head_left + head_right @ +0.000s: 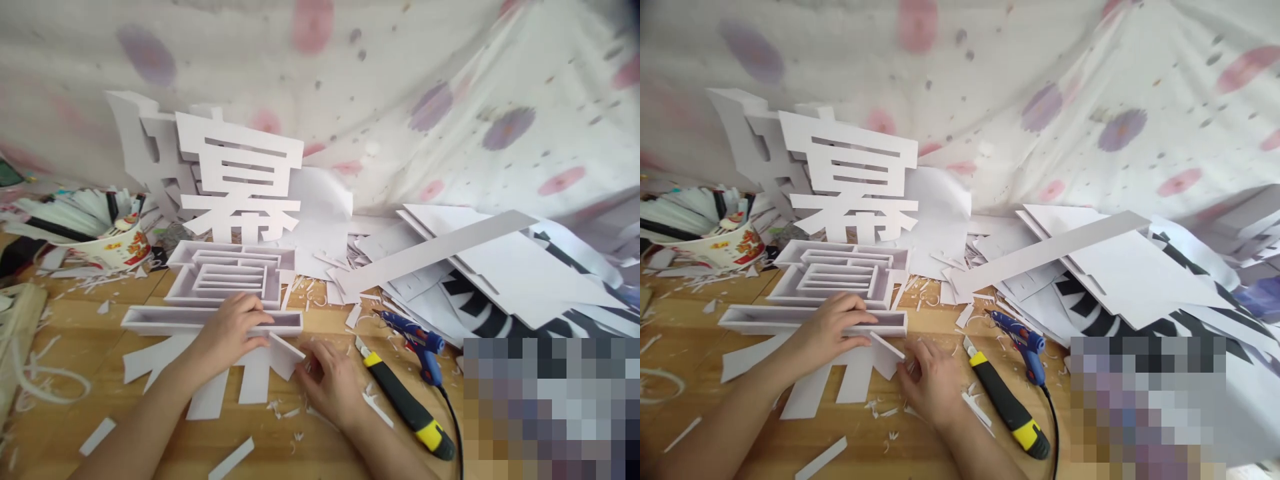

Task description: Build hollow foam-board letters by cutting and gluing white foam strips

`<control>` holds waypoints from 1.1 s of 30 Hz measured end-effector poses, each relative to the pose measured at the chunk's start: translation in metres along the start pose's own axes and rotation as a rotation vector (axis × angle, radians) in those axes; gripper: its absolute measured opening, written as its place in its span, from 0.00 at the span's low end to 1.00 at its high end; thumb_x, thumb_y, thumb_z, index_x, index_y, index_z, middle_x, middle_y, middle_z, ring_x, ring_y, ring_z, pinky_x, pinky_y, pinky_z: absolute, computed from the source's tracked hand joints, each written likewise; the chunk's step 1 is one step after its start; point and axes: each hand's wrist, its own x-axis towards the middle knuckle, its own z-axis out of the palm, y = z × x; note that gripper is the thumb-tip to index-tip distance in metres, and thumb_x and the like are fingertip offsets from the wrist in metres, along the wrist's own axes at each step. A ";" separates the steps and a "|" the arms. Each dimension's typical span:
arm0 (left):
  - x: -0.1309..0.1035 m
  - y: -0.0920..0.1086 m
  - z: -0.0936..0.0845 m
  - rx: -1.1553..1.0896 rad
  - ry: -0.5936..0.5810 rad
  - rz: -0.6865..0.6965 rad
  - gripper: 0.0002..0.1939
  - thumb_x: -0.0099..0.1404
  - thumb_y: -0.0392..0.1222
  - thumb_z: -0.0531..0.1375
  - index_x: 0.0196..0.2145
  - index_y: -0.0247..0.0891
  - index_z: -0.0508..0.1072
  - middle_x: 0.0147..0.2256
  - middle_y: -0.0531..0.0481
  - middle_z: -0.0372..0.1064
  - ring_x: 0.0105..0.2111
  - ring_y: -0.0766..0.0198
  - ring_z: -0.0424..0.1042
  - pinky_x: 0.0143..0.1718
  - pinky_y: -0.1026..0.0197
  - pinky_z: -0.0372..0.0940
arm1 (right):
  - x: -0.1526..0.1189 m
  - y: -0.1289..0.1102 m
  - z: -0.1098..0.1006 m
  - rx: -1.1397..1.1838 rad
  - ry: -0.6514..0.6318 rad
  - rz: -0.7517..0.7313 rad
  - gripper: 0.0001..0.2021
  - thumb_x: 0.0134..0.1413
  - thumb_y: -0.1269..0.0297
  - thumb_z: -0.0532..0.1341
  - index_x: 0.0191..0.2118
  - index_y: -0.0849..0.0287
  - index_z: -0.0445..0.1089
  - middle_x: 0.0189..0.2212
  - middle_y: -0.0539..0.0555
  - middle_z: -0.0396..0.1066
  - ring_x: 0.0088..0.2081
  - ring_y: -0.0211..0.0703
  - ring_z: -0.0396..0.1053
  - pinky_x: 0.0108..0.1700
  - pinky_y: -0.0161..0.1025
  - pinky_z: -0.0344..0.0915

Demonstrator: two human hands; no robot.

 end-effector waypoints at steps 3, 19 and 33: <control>0.001 0.002 0.000 0.018 0.005 0.022 0.11 0.54 0.49 0.64 0.33 0.40 0.76 0.31 0.51 0.64 0.35 0.60 0.63 0.39 0.56 0.61 | 0.002 -0.005 -0.001 -0.009 0.011 -0.006 0.07 0.50 0.67 0.57 0.38 0.57 0.68 0.23 0.48 0.66 0.27 0.39 0.64 0.29 0.33 0.56; 0.002 0.004 0.002 -0.031 0.018 0.012 0.06 0.57 0.42 0.63 0.29 0.39 0.78 0.26 0.52 0.60 0.31 0.62 0.60 0.35 0.60 0.58 | 0.003 -0.004 0.010 -0.196 0.077 -0.119 0.11 0.56 0.68 0.53 0.22 0.57 0.60 0.22 0.50 0.65 0.26 0.38 0.62 0.29 0.33 0.54; 0.002 0.002 0.003 -0.044 0.025 0.026 0.07 0.60 0.42 0.61 0.28 0.40 0.78 0.25 0.52 0.61 0.31 0.63 0.59 0.35 0.60 0.56 | 0.003 -0.002 0.014 -0.267 0.082 -0.123 0.10 0.56 0.67 0.53 0.24 0.57 0.60 0.21 0.50 0.66 0.24 0.38 0.64 0.27 0.33 0.54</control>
